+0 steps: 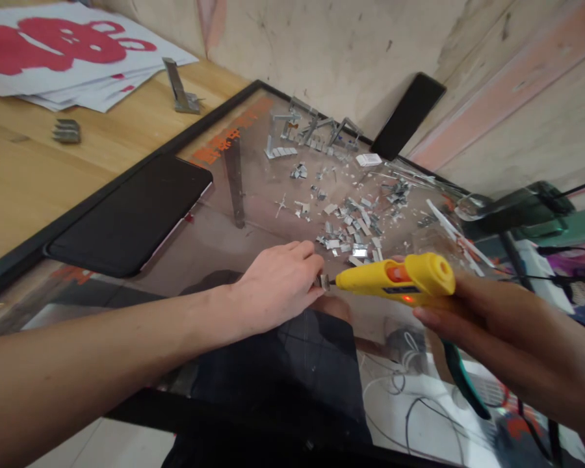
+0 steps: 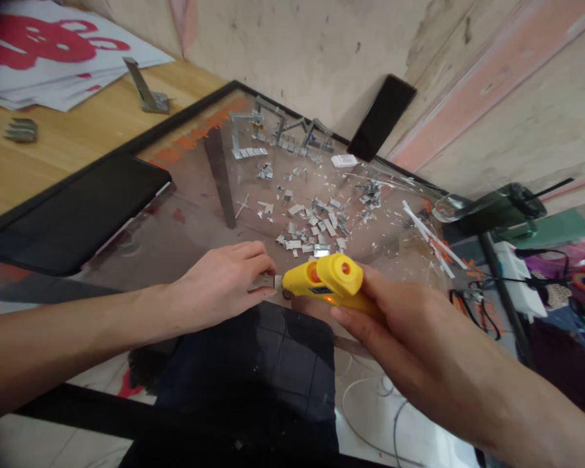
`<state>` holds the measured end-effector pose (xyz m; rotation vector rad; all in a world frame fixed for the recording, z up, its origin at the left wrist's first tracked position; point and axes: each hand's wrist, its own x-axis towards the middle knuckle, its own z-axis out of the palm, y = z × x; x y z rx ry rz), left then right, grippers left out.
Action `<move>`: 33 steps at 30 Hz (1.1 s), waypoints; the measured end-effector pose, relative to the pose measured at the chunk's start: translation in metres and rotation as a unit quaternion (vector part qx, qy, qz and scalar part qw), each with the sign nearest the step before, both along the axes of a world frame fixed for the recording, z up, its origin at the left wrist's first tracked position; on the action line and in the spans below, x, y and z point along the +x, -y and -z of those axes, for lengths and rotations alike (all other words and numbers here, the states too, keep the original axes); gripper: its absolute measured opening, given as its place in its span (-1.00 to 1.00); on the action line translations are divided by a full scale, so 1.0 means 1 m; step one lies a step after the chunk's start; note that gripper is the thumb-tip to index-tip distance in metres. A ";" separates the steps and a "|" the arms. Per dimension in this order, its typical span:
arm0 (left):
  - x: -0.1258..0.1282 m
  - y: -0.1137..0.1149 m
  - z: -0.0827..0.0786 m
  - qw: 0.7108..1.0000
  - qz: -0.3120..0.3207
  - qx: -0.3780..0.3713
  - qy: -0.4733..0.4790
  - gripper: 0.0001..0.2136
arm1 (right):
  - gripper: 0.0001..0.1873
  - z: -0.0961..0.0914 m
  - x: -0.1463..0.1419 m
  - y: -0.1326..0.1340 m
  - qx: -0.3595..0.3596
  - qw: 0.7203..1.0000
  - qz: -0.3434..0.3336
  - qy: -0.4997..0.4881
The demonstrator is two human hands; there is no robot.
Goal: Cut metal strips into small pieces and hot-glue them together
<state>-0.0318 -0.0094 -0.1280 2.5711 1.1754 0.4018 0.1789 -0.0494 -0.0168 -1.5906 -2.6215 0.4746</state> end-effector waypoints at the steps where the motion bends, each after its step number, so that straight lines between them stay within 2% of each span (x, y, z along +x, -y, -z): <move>1: 0.000 0.000 0.000 1.000 -0.002 -0.003 0.001 -0.82 | -0.88 -0.001 0.002 0.001 0.003 1.000 0.010 -0.012; 5: -0.003 -0.004 -0.002 0.999 -0.038 -0.011 0.020 -0.81 | -0.86 0.004 0.016 0.007 0.038 0.994 0.071 -0.077; 10: -0.006 -0.007 -0.003 0.995 -0.077 -0.028 0.056 -0.79 | -0.86 0.024 0.035 0.021 0.066 0.978 0.152 -0.128; 15: -0.007 -0.007 -0.003 0.992 -0.101 -0.016 0.070 -0.80 | -0.44 0.037 0.046 0.031 0.118 0.971 0.140 -0.156; 19: -0.007 -0.009 -0.003 0.992 -0.101 -0.005 0.072 -0.84 | -0.27 0.047 0.057 0.031 0.130 0.970 0.148 -0.141; 22: -0.008 -0.010 0.000 0.992 -0.104 -0.011 0.069 -0.83 | -0.24 0.055 0.069 0.029 0.115 0.969 0.160 -0.150; 25: -0.009 -0.011 0.000 0.992 -0.116 -0.014 0.056 -0.84 | -0.23 0.061 0.082 0.024 0.138 0.957 0.186 -0.175; 28: -0.008 -0.011 -0.006 0.990 -0.134 -0.026 0.040 -0.85 | -0.22 0.065 0.094 0.020 0.160 0.942 0.225 -0.192; 33: -0.005 -0.013 -0.014 0.982 -0.184 -0.026 0.016 -0.82 | -0.21 0.064 0.112 0.015 0.190 0.935 0.251 -0.164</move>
